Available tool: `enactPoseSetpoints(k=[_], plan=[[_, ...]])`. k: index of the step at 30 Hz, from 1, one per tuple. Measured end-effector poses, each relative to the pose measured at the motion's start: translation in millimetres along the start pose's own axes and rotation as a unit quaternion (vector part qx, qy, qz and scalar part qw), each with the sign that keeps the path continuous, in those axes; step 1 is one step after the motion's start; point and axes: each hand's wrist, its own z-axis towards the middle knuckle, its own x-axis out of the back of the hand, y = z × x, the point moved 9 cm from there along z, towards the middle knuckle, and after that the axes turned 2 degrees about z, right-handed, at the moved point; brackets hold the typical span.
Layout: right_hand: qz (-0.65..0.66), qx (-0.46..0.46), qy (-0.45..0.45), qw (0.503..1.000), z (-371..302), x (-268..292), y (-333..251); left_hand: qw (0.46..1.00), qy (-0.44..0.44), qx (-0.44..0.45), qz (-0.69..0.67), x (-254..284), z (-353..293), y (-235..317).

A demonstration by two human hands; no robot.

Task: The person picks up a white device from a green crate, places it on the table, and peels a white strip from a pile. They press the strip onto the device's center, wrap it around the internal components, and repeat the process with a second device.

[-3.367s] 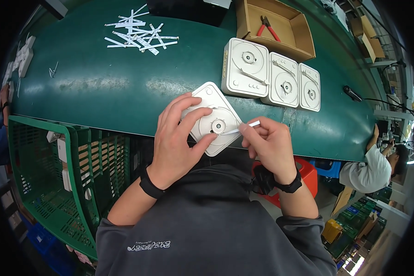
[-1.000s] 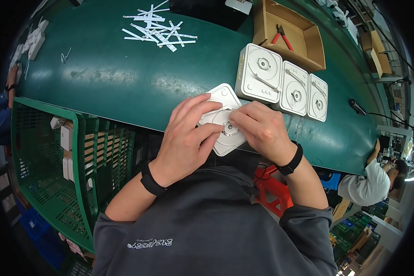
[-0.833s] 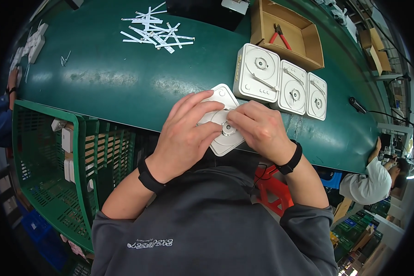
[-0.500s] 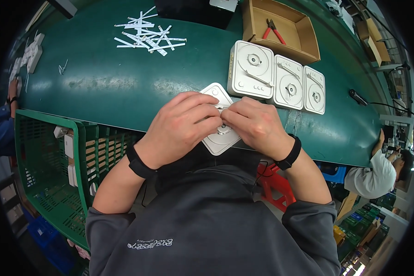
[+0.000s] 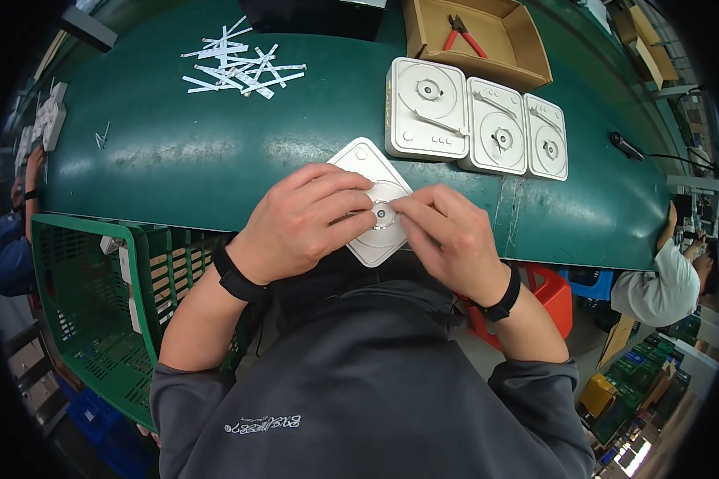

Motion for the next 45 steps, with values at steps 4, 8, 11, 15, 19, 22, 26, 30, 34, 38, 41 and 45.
enactPoseSetpoints(k=[4,8,11,15,19,22,26,30,34,38,41,45], plan=[[0.02,-0.02,0.027,0.999,-7,-2,4,1.0,-0.014,-0.014,0.009,1,0,0],[0.039,-0.041,0.03,0.998,-11,-6,8,0.999,-0.03,-0.027,0.013,1,1,1],[0.03,-0.028,0.041,0.998,-13,-6,7,0.999,-0.035,-0.039,0.012,0,2,1],[0.031,-0.021,0.05,0.998,-13,-6,5,0.998,-0.036,-0.052,0.007,1,4,1],[0.038,-0.016,0.058,0.997,-12,-6,7,0.998,-0.045,-0.053,-0.01,1,9,-3],[0.041,-0.017,0.059,0.997,-13,-5,8,0.997,-0.052,-0.051,-0.031,1,12,-7],[0.044,-0.015,0.06,0.997,-12,-5,9,0.996,-0.063,-0.043,-0.048,2,14,-8],[0.05,-0.009,0.065,0.997,-12,-5,10,0.995,-0.07,-0.07,-0.025,3,16,-3],[0.056,-0.008,0.067,0.996,-11,-5,11,0.991,-0.076,-0.107,0.015,6,19,5],[0.059,-0.003,0.069,0.996,-10,-4,10,0.989,-0.08,-0.12,0.027,2,16,4],[0.06,-0.005,0.068,0.996,-11,-5,10,0.988,-0.08,-0.13,0.032,0,17,4],[0.058,0.009,0.086,0.995,-11,-3,10,0.984,-0.078,-0.152,0.044,-1,17,5]])
